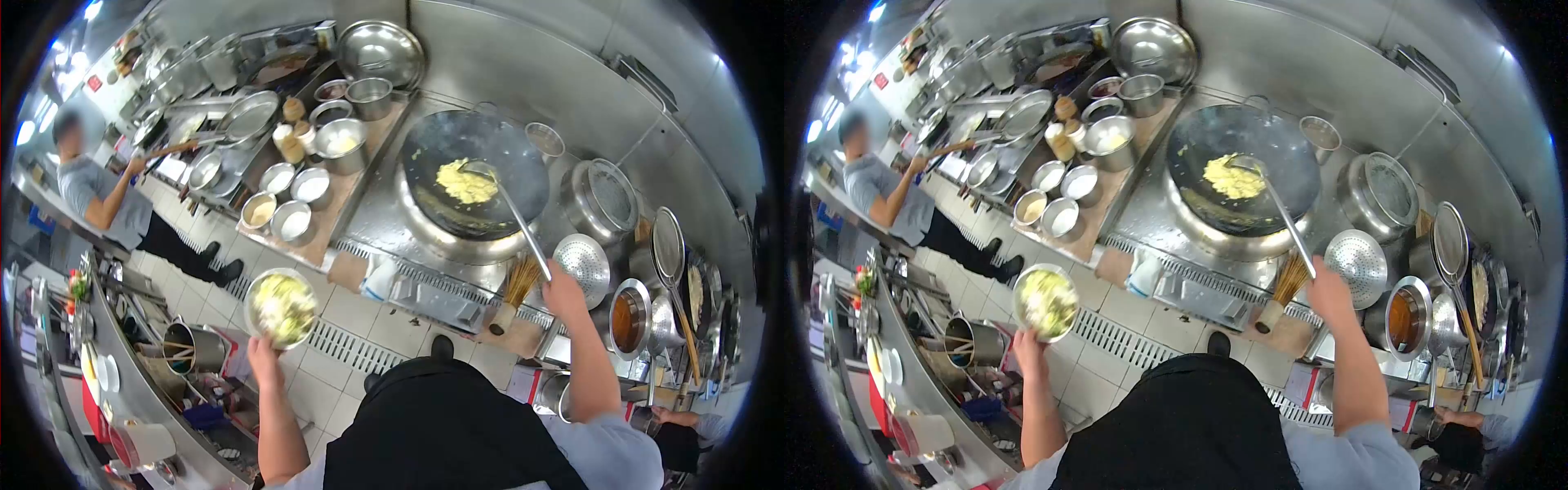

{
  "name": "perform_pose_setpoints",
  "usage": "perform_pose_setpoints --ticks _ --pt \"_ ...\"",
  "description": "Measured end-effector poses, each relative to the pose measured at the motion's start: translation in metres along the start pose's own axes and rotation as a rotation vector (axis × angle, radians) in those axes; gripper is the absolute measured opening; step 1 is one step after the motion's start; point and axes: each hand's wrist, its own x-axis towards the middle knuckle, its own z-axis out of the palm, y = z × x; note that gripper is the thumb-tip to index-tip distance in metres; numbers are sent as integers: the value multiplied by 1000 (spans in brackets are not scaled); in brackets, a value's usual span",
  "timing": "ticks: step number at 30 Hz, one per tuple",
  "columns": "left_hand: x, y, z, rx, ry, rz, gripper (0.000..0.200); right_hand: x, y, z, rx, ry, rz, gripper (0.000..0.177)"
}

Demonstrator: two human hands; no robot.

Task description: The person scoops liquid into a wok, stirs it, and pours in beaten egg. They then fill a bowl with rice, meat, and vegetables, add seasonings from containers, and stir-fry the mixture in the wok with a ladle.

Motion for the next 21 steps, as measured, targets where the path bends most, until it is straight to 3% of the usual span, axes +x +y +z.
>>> perform_pose_setpoints --ticks 4,5,6,9,10,11,12,13,14,15,17,21 --pt "11 77 187 -8 -327 83 23 -52 32 -8 97 54 47 59" --pt "18 97 221 189 -441 198 21 -60 45 -6 107 31 93 59" --pt "42 91 260 96 -502 204 19 -66 57 -6 117 10 139 59" --pt "42 132 368 477 -511 563 21 -74 75 -20 70 -40 105 61" --pt "52 127 400 640 -476 1087 20 -77 85 -15 47 -35 77 62" --pt "44 127 429 814 -402 1254 18 -80 90 -15 48 -34 82 62" --pt "27 119 453 860 -376 1380 18 -82 88 -18 78 -63 99 62" --pt "27 101 480 1096 -483 1173 21 -81 87 -20 107 -84 111 61" --pt "33 72 496 1397 -536 1519 38 -80 88 -20 71 -73 88 60" --pt "7 68 505 1629 -741 1251 46 -82 89 -20 35 -67 63 59" --pt "18 30 523 1614 -861 1509 36 -81 86 -28 19 -105 67 57" --pt "9 96 536 1560 -596 1698 23 -80 90 -34 91 -104 30 59"
